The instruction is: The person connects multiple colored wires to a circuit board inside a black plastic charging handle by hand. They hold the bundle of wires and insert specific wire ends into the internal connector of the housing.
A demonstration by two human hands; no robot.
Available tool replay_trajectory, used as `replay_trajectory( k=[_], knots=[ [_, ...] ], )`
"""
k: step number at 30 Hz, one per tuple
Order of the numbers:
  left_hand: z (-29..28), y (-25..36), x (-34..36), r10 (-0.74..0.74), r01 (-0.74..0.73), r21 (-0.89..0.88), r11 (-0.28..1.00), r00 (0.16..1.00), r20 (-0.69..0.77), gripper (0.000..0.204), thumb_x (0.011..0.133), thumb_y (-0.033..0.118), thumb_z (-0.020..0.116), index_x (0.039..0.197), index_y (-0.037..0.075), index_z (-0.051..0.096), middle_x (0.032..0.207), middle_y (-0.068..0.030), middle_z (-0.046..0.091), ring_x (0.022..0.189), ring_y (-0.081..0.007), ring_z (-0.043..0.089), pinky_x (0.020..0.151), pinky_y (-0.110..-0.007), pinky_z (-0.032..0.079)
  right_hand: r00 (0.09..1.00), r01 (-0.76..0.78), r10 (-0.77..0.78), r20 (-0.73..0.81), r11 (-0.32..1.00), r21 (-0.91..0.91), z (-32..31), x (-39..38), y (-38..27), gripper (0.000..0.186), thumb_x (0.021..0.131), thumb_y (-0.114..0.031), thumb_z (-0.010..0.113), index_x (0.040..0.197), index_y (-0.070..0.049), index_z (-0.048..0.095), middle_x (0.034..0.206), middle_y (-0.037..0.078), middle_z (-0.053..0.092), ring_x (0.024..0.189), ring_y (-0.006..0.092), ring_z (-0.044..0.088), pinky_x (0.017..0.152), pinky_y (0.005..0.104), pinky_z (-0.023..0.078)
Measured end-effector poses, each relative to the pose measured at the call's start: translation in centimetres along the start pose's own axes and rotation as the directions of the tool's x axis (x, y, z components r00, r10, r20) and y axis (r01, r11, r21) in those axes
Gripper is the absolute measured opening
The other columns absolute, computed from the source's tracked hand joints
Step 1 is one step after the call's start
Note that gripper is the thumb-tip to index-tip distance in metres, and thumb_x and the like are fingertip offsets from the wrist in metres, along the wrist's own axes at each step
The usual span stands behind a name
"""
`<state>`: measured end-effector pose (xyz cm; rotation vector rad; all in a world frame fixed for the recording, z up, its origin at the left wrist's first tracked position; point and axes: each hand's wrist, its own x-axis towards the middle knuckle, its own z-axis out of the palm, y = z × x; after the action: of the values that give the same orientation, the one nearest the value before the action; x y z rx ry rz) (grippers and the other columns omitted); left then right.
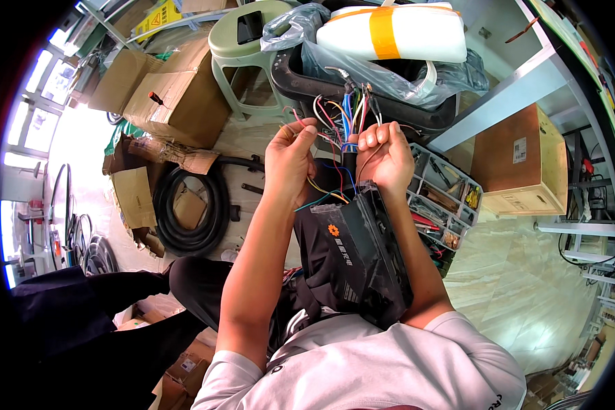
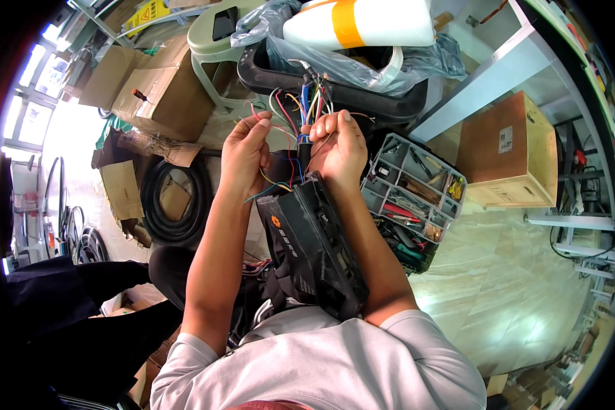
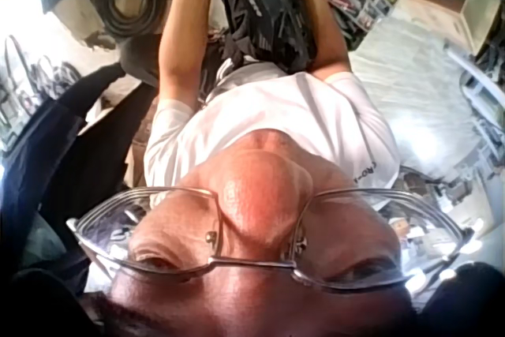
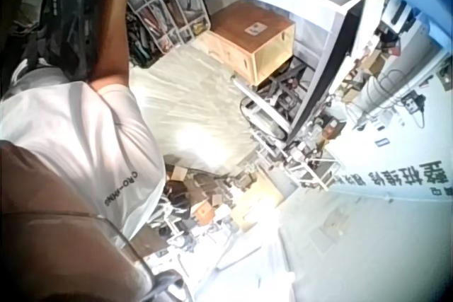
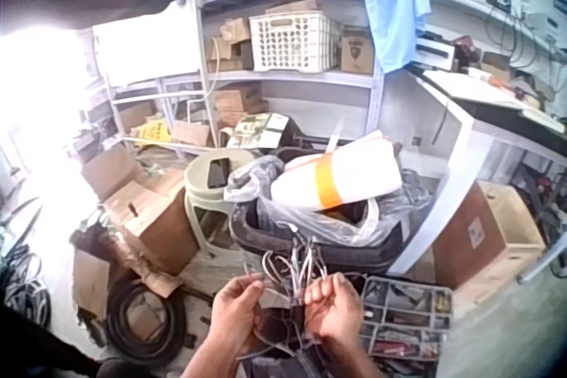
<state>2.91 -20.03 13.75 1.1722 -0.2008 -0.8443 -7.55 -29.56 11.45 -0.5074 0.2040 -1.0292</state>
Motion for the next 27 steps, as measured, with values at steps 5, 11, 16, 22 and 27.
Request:
replay_trajectory(
  k=[5, 11, 16, 22, 27],
  knots=[
    [-0.2, 0.1, -0.5, 0.035, -0.035, -0.034, 0.999, 0.999, 0.017, 0.017, 0.09, 0.017, 0.06, 0.101, 0.004, 0.059, 0.06, 0.0036, 0.045, 0.04, -0.0043, 0.037, 0.038, -0.02, 0.032, 1.0, 0.003, -0.002, -0.006, 1.0, 0.006, 0.0, -0.1, 0.0, 0.029, 0.096, -0.024, 0.047, 0.073, -0.006, 0.048, 0.068, 0.004, 0.047, 0.064, 0.0172, 0.047, 0.072, 0.0371, 0.046],
    [-0.3, 0.6, -0.9, 0.065, -0.06, -0.102, 0.993, 0.997, 0.038, 0.017, 0.092, 0.017, 0.059, 0.101, 0.003, 0.059, 0.058, 0.0038, 0.041, 0.04, -0.0041, 0.037, 0.038, -0.019, 0.031, 1.0, -0.007, 0.007, 0.003, 1.0, 0.027, 0.0, -0.1, 0.0, 0.029, 0.096, -0.025, 0.047, 0.073, -0.006, 0.048, 0.069, 0.004, 0.047, 0.065, 0.0166, 0.048, 0.074, 0.0376, 0.046],
    [-0.5, 0.7, -0.7, 0.165, -0.163, -0.036, 0.986, 0.985, 0.045, 0.02, 0.091, 0.019, 0.06, 0.102, 0.002, 0.059, 0.061, 0.0038, 0.046, 0.042, -0.0028, 0.038, 0.038, -0.019, 0.032, 1.0, -0.01, 0.01, 0.003, 1.0, 0.023, 0.0, -0.1, 0.0, 0.029, 0.096, -0.025, 0.048, 0.073, -0.006, 0.048, 0.069, 0.004, 0.047, 0.065, 0.0165, 0.048, 0.074, 0.0382, 0.047],
    [-0.7, 1.0, -1.0, 0.132, -0.132, 0.004, 0.991, 0.99, 0.042, 0.025, 0.092, 0.02, 0.059, 0.107, 0.0, 0.059, 0.067, 0.0024, 0.05, 0.045, -0.0022, 0.038, 0.039, -0.018, 0.033, 1.0, -0.02, 0.019, 0.012, 1.0, 0.016, 0.0, -0.1, -0.1, 0.029, 0.096, -0.025, 0.048, 0.073, -0.006, 0.048, 0.069, 0.004, 0.047, 0.066, 0.0165, 0.047, 0.074, 0.0382, 0.047],
    [-1.1, 2.1, -1.9, 0.106, -0.105, 0.077, 0.992, 0.994, -0.013, 0.023, 0.095, 0.018, 0.053, 0.107, 0.0, 0.059, 0.071, 0.0003, 0.052, 0.045, -0.0029, 0.04, 0.04, -0.018, 0.033, 1.0, -0.011, 0.011, -0.008, 1.0, 0.01, 0.2, -0.2, -0.1, 0.029, 0.095, -0.024, 0.047, 0.072, -0.007, 0.048, 0.068, 0.004, 0.046, 0.065, 0.0165, 0.047, 0.074, 0.038, 0.046]
  ],
)
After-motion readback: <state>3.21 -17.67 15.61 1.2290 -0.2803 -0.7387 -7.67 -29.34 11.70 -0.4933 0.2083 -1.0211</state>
